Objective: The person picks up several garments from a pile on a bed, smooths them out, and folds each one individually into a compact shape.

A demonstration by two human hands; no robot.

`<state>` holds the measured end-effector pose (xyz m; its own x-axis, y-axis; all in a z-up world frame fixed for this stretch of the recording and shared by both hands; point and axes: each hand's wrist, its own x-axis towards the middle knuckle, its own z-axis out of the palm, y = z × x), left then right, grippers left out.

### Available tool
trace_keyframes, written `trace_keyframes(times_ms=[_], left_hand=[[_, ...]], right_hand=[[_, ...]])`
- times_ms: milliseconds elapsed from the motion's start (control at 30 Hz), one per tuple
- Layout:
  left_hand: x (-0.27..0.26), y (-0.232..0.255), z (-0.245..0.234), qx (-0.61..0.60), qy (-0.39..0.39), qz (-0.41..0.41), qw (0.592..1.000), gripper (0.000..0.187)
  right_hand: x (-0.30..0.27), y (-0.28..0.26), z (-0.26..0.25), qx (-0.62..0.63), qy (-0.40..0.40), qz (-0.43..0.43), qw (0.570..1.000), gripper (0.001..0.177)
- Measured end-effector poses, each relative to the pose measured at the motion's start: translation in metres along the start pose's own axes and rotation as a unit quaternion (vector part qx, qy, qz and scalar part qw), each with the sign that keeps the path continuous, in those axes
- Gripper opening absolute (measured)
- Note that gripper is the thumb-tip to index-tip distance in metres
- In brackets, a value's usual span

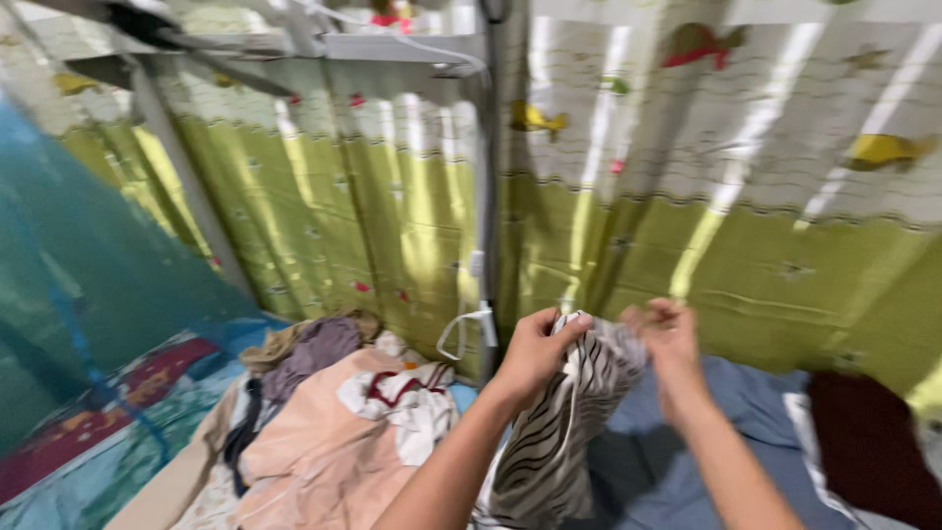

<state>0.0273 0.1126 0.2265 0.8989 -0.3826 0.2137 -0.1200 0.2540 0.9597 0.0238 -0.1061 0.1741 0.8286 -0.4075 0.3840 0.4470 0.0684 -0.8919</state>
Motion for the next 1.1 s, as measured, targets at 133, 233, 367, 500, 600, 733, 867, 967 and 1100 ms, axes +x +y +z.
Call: trace_keyframes(times_ms=[133,233,367,500,600,733,867,967,1100], left_hand=[[0.0,-0.001,0.073,0.03,-0.011,0.013,0.999,0.034],[-0.007,0.002,0.11,0.114,-0.047,0.009,0.992,0.034],[-0.007,0.0,0.145,0.113,-0.057,-0.032,0.991,0.034],[0.002,-0.011,0.168,0.028,-0.066,-0.011,0.997,0.035],[0.001,-0.019,0.186,-0.026,-0.055,-0.073,0.996,0.033],[-0.007,-0.025,0.201,-0.039,-0.11,-0.031,0.993,0.032],[-0.018,-0.025,0.198,0.086,-0.157,0.082,0.98,0.05],[-0.012,-0.034,0.191,0.378,-0.021,0.08,0.922,0.03],[-0.007,-0.063,0.174,0.528,0.078,0.063,0.843,0.029]], right_hand=[[-0.07,-0.026,-0.03,-0.213,-0.15,-0.053,0.964,0.074],[-0.074,-0.04,-0.062,-0.261,-0.139,-0.061,0.953,0.072],[-0.064,-0.064,-0.101,-0.293,-0.095,-0.027,0.951,0.02],[-0.074,-0.091,-0.119,-0.315,-0.114,-0.073,0.94,0.026],[-0.072,-0.093,-0.135,-0.22,-0.159,-0.037,0.962,0.032],[-0.052,-0.096,-0.169,0.027,-0.131,0.053,0.99,0.017],[-0.039,-0.108,-0.19,0.141,-0.118,0.188,0.965,0.007],[-0.04,-0.109,-0.202,0.112,-0.101,0.216,0.965,0.006],[-0.043,-0.116,-0.219,0.112,-0.056,0.212,0.969,0.009]])
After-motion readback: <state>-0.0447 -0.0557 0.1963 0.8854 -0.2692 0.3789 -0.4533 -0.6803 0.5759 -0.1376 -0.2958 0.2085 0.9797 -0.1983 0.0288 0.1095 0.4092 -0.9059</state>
